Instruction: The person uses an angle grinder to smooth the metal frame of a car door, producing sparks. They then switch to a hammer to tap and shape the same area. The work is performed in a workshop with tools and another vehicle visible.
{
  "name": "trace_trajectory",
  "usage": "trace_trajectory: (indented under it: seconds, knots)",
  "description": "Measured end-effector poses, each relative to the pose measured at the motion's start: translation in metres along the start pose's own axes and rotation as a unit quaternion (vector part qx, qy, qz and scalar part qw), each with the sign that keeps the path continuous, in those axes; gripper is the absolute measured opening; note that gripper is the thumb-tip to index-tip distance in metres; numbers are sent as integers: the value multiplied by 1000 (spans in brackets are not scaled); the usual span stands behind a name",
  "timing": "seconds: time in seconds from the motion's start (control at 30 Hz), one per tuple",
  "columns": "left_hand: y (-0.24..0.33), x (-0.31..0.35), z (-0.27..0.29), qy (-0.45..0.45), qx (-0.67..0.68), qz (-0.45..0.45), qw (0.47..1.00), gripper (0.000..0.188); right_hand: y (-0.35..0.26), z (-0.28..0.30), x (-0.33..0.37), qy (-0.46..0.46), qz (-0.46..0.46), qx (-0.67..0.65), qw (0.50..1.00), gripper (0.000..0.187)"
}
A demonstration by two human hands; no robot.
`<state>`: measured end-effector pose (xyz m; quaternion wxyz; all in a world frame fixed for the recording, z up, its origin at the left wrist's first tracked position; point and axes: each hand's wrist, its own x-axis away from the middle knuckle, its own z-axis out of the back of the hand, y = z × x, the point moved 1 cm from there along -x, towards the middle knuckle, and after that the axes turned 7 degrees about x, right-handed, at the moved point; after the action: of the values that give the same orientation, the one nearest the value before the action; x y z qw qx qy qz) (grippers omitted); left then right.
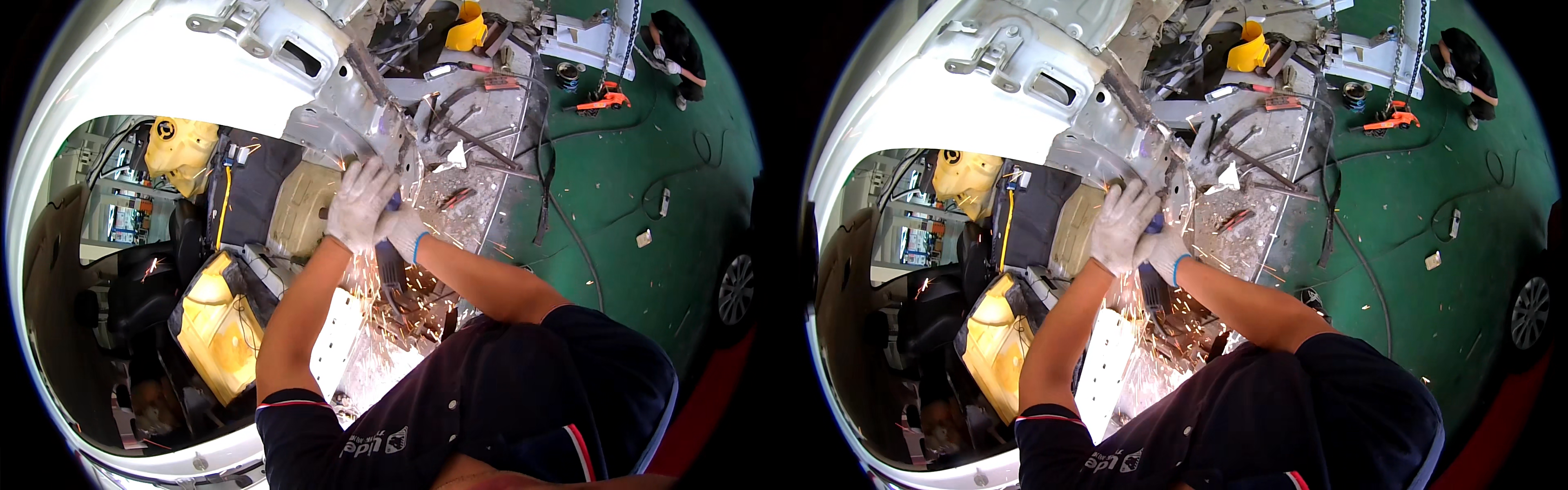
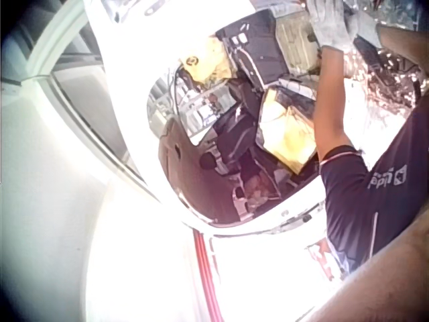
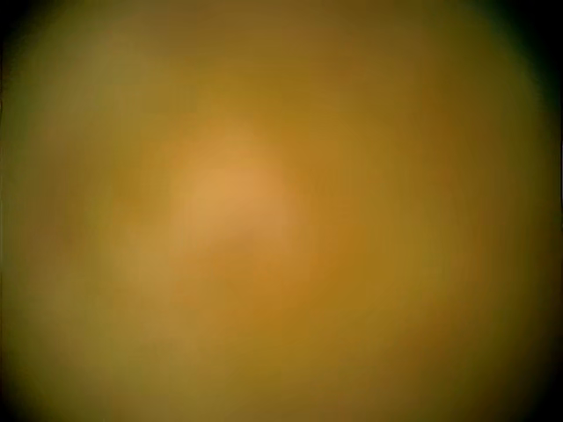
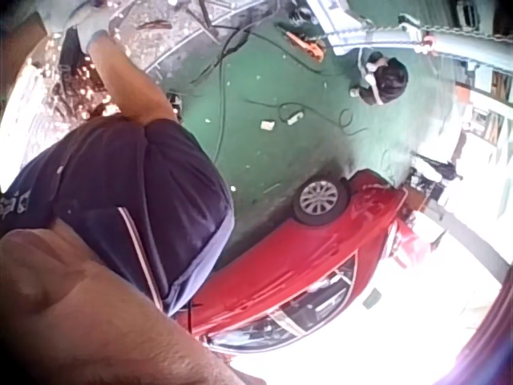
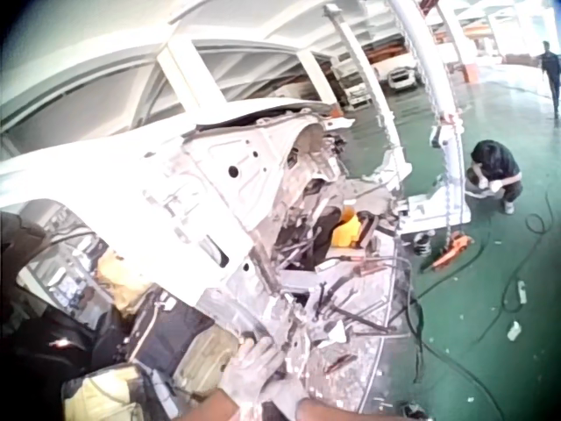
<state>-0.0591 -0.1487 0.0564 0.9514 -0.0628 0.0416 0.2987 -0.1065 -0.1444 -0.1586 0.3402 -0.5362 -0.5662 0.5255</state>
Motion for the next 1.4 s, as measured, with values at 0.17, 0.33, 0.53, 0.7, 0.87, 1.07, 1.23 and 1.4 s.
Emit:
trace_trajectory:
  seconds: [0.17,0.33,0.53,0.7,0.87,1.07,1.23,1.4]
  knots:
    - [23,25,-16,-2,11,24,1000,68,-4,-2,37,-63,-65,70,993,23]
    - [24,27,-19,-1,-3,53,999,64,-30,-1,36,-118,154,637,746,15]
    - [14,11,-17,38,-3,52,998,62,-40,13,16,-88,152,630,756,20]
    - [11,-1,-15,46,-1,47,998,61,-14,13,2,-54,142,524,838,18]
    - [11,-1,-15,64,-2,51,997,59,0,12,5,-61,94,192,975,20]
    - [12,-5,-13,72,10,45,996,57,-14,15,7,-63,45,175,982,23]
    - [12,-6,-11,64,2,52,997,58,-58,29,0,-170,50,505,845,24]
    - [10,-15,-6,65,0,47,997,59,-6,13,-7,-42,100,137,985,20]
